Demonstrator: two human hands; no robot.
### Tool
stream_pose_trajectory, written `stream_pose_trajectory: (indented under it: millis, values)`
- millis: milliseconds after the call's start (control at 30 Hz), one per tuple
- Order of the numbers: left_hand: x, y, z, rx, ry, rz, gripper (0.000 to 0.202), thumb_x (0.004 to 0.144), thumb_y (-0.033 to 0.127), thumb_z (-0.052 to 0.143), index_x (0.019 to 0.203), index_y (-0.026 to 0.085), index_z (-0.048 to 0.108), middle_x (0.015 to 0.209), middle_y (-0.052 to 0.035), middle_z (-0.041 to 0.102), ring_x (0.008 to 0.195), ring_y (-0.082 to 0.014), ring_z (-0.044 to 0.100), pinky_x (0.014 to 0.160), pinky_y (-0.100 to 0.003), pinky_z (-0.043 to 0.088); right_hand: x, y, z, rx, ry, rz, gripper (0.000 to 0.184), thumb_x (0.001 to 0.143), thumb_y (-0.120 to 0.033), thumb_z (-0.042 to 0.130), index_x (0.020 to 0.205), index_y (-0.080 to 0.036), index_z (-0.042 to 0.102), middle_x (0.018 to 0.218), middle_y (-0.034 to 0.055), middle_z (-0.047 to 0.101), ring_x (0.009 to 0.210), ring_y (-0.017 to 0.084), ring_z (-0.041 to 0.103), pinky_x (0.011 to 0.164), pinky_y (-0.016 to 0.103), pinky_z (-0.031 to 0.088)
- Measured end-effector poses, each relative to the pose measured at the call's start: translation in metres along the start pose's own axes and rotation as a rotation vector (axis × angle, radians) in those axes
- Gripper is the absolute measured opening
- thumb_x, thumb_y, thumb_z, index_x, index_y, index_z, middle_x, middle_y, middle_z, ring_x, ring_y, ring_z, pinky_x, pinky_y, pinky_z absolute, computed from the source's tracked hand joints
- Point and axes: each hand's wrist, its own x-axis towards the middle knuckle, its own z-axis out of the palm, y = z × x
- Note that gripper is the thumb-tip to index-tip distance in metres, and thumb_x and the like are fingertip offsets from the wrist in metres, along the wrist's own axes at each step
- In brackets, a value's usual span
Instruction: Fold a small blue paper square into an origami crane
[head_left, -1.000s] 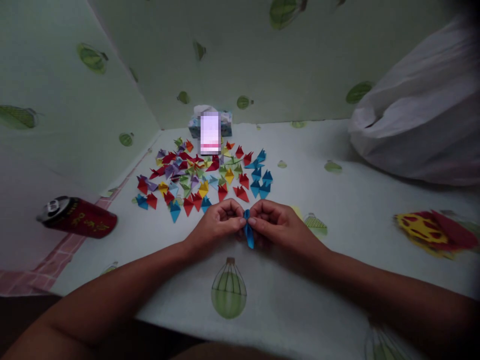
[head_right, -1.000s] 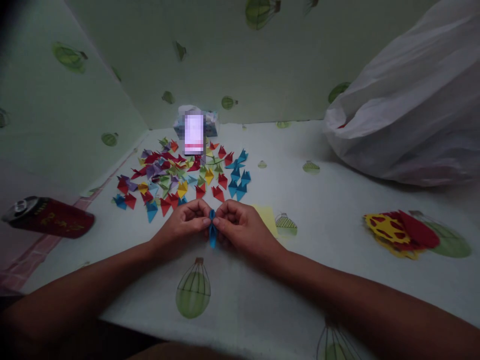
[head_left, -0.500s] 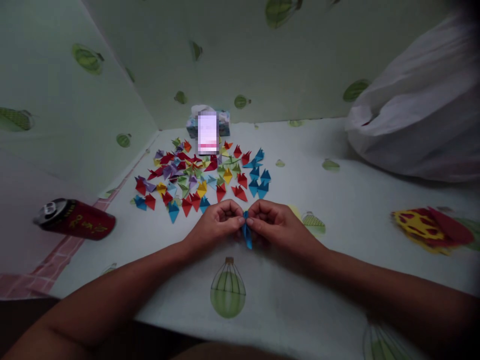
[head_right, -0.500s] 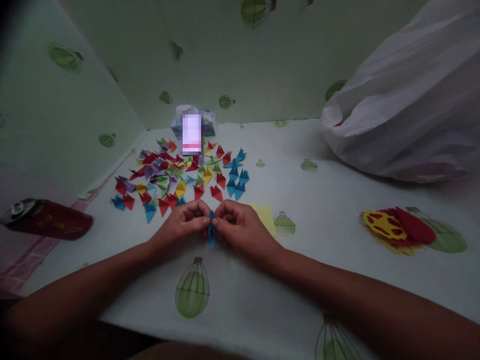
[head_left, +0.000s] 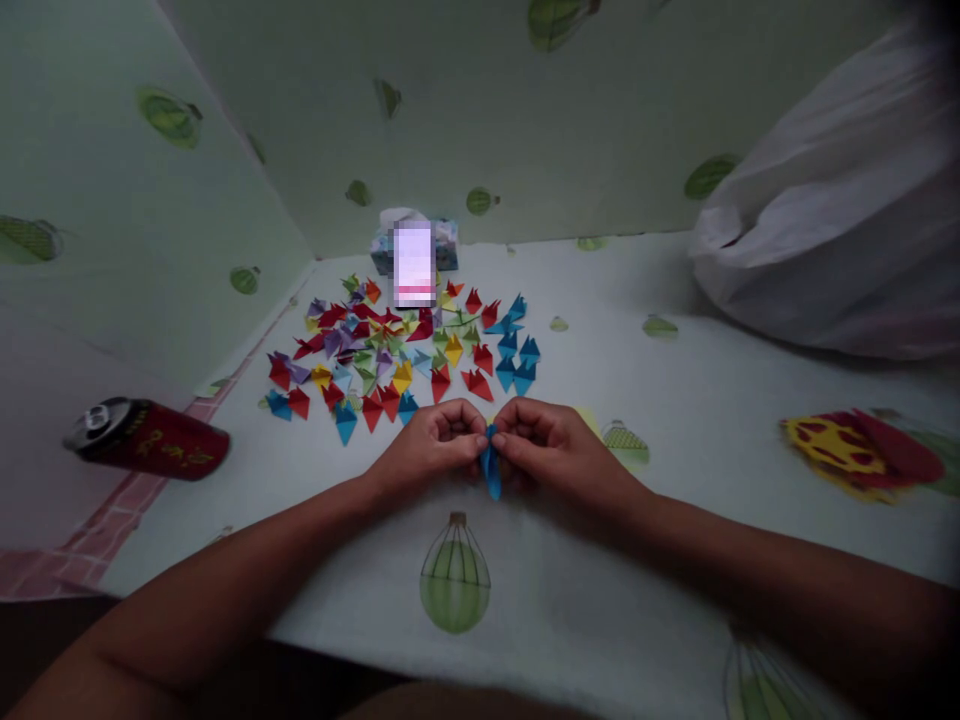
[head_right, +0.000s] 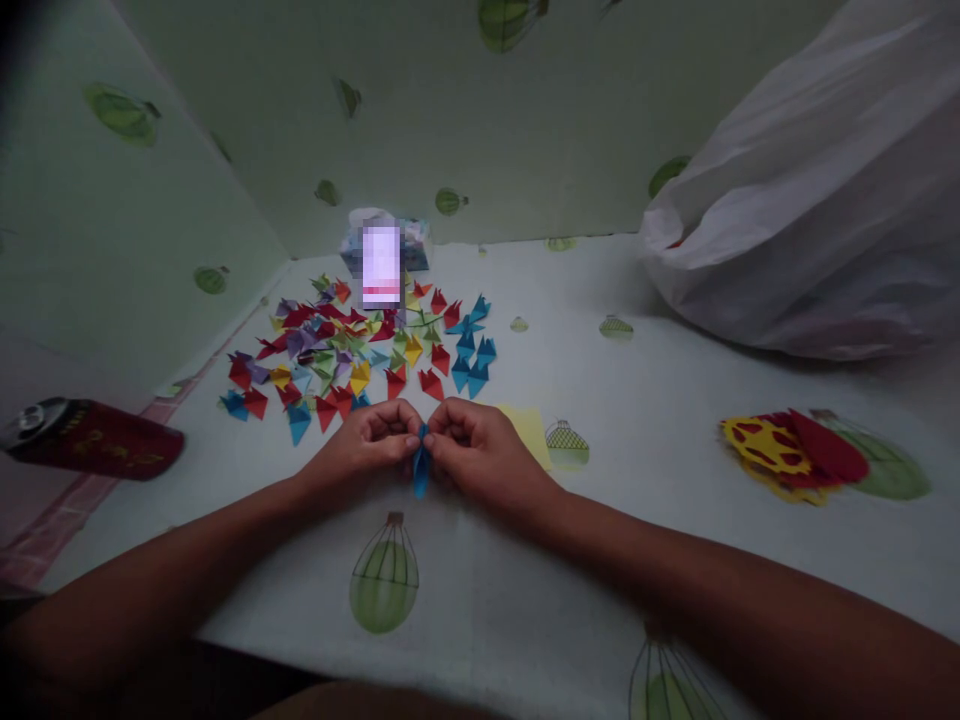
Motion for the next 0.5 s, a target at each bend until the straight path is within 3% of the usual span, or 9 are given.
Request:
stream_pose_trajectory:
  millis: [500]
  values:
    - [0.0025,-0.0058,-0.0024,-0.051,-0.025,0.0,0.023,0.077,0.032,0.074,0.081,0.015,0.06,0.062,0.0022,0.061,0.05,-0.0093,0.057,0.051,-0.021,0.047,-0.0003,-0.0018,-0.0022,0.0,-0.014,-0.04,0.016,0.083,-0.031,0.059,0.075,-0.019,0.054,0.056,-0.0042,0.055,0.049,0.009,0.05,0.049,0.023,0.04]
